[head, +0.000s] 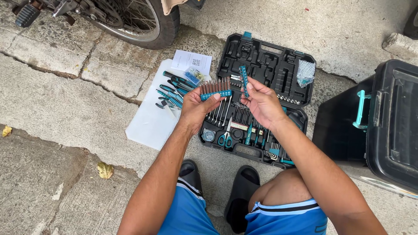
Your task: Organize screwdriver bits, sockets, and hardware into a tool kit case.
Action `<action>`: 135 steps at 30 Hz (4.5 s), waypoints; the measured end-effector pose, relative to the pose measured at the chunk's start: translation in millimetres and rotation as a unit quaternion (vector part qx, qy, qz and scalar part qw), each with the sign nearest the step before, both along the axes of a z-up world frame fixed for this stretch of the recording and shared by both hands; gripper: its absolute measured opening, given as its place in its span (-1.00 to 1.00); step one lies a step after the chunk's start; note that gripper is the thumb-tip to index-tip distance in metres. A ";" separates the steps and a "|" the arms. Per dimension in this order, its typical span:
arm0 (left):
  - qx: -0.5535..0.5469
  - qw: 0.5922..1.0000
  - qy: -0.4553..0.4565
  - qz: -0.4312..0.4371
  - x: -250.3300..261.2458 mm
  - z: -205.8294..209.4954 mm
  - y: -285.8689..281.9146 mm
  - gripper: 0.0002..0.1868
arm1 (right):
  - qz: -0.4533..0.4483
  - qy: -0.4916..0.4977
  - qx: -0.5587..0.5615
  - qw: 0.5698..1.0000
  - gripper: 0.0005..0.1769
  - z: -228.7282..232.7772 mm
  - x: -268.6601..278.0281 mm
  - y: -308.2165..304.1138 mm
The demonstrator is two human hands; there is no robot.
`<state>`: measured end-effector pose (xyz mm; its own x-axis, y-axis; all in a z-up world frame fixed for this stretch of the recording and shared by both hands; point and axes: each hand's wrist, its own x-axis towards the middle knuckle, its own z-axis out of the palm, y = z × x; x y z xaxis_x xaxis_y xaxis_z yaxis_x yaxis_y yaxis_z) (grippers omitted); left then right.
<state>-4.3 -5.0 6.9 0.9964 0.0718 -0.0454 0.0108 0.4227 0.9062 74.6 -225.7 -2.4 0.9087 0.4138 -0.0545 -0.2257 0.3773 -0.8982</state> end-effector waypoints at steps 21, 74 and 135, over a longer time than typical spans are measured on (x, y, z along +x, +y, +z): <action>0.011 1.000 0.008 -0.003 5.7 -7.0 -10.4 -0.72 | 0.035 -0.088 0.005 0.996 -0.39 24.2 -18.1 -8.6; 0.125 0.980 0.063 -0.139 70.4 -6.5 -96.9 -0.63 | -0.136 -0.233 -0.262 0.926 -0.78 24.5 86.0 -136.4; 0.477 0.860 0.098 -0.149 37.7 -18.7 -67.5 -0.75 | 0.024 -0.531 -0.424 0.734 -0.79 -189.3 98.4 67.1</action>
<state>33.4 -72.4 -11.8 0.9568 -0.0879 -0.2770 0.1822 -0.5614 0.8072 173.0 -158.5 -191.7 0.6107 0.6731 0.4171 0.7759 -0.4036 -0.4849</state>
